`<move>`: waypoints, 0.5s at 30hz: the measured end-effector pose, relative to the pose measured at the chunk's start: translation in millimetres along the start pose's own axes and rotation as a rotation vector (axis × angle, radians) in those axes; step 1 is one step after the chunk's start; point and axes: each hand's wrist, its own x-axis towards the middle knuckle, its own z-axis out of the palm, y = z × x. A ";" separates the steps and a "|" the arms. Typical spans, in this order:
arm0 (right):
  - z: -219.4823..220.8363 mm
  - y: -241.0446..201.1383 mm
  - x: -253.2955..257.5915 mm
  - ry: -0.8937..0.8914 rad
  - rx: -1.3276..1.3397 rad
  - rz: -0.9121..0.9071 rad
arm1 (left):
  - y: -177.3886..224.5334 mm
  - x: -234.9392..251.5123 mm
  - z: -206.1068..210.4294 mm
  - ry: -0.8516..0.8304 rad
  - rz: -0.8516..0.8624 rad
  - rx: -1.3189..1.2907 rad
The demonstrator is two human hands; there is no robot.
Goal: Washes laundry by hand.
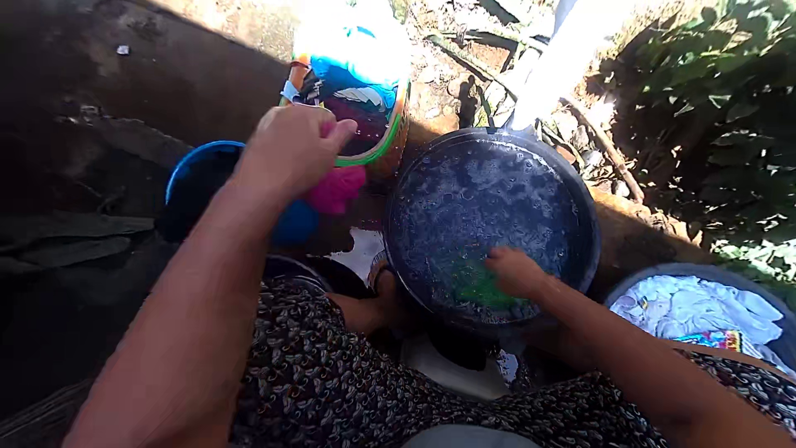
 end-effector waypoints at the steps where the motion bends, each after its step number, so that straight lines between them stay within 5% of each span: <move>1: 11.3 10.3 -1.9 -0.072 0.014 0.105 | -50.8 -23.9 -26.2 0.112 -0.075 -0.002; 4: 30.6 19.9 -7.5 -0.190 0.133 0.255 | -193.9 -117.2 -46.3 0.267 -0.392 0.000; 7: 1.6 9.4 -14.1 -0.228 0.394 0.245 | -236.8 -201.9 -15.1 0.104 -0.649 -0.057; 10: -51.5 -12.2 -42.5 -0.032 0.627 0.158 | -229.6 -215.5 -4.5 0.045 -0.652 -0.119; 13: -120.0 -47.1 -83.3 0.191 0.603 0.034 | -186.3 -189.2 -12.7 0.113 -0.379 -0.196; 15: -161.5 -66.6 -111.2 0.315 0.534 -0.053 | -123.3 -157.1 -21.0 0.077 -0.155 -0.233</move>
